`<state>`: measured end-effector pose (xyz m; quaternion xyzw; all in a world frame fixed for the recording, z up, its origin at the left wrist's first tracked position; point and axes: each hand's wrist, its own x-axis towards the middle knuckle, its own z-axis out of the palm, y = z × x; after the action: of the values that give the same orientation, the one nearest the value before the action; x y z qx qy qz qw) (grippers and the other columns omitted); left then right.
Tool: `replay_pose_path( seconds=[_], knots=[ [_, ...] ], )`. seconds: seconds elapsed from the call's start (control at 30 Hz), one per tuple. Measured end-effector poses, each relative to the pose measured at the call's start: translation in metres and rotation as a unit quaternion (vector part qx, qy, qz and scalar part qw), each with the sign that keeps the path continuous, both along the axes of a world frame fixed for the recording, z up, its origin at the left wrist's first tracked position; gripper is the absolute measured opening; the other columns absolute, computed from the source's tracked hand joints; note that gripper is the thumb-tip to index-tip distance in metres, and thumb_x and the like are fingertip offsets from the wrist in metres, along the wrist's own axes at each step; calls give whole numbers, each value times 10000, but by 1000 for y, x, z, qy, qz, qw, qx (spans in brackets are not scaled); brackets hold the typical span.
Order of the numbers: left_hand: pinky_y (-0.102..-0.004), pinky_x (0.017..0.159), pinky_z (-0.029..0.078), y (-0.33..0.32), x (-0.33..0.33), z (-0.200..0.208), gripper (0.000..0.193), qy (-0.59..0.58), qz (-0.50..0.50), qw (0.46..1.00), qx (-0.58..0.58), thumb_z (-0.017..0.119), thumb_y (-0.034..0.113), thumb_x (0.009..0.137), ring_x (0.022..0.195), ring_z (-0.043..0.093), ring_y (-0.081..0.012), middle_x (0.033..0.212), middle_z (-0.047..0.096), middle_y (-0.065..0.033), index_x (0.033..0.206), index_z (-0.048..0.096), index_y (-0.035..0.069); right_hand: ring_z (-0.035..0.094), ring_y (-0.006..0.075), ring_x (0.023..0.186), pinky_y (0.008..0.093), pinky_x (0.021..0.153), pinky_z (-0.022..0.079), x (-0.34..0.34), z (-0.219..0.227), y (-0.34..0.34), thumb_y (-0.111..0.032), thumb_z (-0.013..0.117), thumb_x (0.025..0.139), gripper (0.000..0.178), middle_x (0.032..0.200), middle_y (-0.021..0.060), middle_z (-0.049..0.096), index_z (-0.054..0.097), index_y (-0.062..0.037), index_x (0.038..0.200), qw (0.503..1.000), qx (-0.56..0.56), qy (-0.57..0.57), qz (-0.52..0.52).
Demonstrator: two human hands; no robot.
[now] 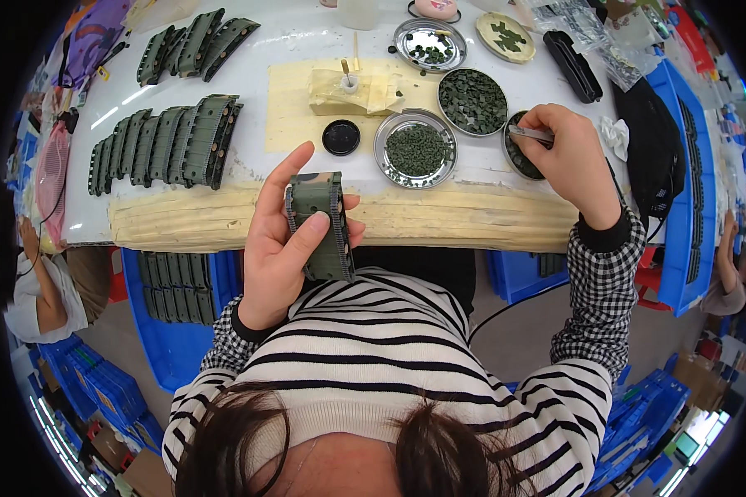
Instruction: Assembling tiny plastic toy tank models using tweezers to attach small components.
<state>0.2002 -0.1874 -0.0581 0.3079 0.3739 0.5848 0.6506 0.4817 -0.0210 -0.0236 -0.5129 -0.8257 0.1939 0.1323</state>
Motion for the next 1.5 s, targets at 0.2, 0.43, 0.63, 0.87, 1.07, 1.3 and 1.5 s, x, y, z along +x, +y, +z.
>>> replay_pose_path(
  seconds=[0.2, 0.43, 0.63, 0.87, 1.07, 1.3, 1.5],
  knots=[
    [-337, 886, 528, 0, -3, -2, 627, -8, -15, 1000, 7, 466, -5, 956, 981, 639, -194, 1151, 597, -187, 1486, 144, 88, 477, 20, 615, 210, 547, 389, 3, -2, 9, -85, 659, 825, 122, 663, -10, 556, 595, 19, 818, 999, -51, 1, 3],
    [-341, 875, 533, 1, 0, 2, 770, -2, -4, 999, 37, 452, -18, 954, 980, 637, -196, 1200, 562, -205, 1498, -63, 163, 385, 5, 520, 202, 462, 289, 5, 6, -6, -28, 639, 784, 85, 661, -7, 562, 562, 9, 787, 997, 4, 70, -39],
    [-318, 866, 534, 1, 0, -4, 513, 15, -5, 999, 51, 461, 12, 967, 986, 632, -186, 1223, 540, -159, 1435, 255, 59, 299, -20, 513, 191, 456, 225, 13, 2, -12, 16, 654, 781, 89, 701, -37, 588, 571, -5, 804, 988, 55, 132, -55],
    [-286, 886, 498, 8, 5, -7, 270, 14, -26, 998, 51, 500, 112, 986, 978, 607, -142, 1142, 559, -91, 1212, 545, -27, 377, 5, 518, 176, 468, 293, -53, 17, -67, 48, 699, 772, 216, 796, 2, 674, 701, -35, 972, 974, 74, 214, 19],
    [-268, 887, 489, 11, 11, 3, 244, -60, 19, 998, 25, 510, 151, 990, 992, 598, -127, 1109, 629, -81, 1126, 597, -32, 620, 168, 608, 247, 569, 448, -123, 2, -89, 18, 733, 697, 244, 777, 51, 695, 706, -50, 930, 923, 169, 305, 160],
    [-249, 837, 503, 12, 1, 4, 219, -167, 32, 981, -92, 548, 156, 972, 936, 607, -103, 1068, 651, -73, 1085, 624, -16, 536, 95, 544, 222, 574, 409, -132, -16, -88, -55, 622, 719, 341, 974, 88, 710, 681, -19, 1054, 871, 395, 181, 227],
    [-243, 808, 508, 16, -4, -1, 176, -126, 50, 988, -73, 566, 169, 962, 909, 611, -97, 1016, 653, -59, 1003, 623, 8, 448, 97, 486, 224, 555, 399, -137, -23, -93, -36, 631, 724, 352, 986, 73, 706, 677, -21, 1073, 877, 399, 170, 208]
  ],
)
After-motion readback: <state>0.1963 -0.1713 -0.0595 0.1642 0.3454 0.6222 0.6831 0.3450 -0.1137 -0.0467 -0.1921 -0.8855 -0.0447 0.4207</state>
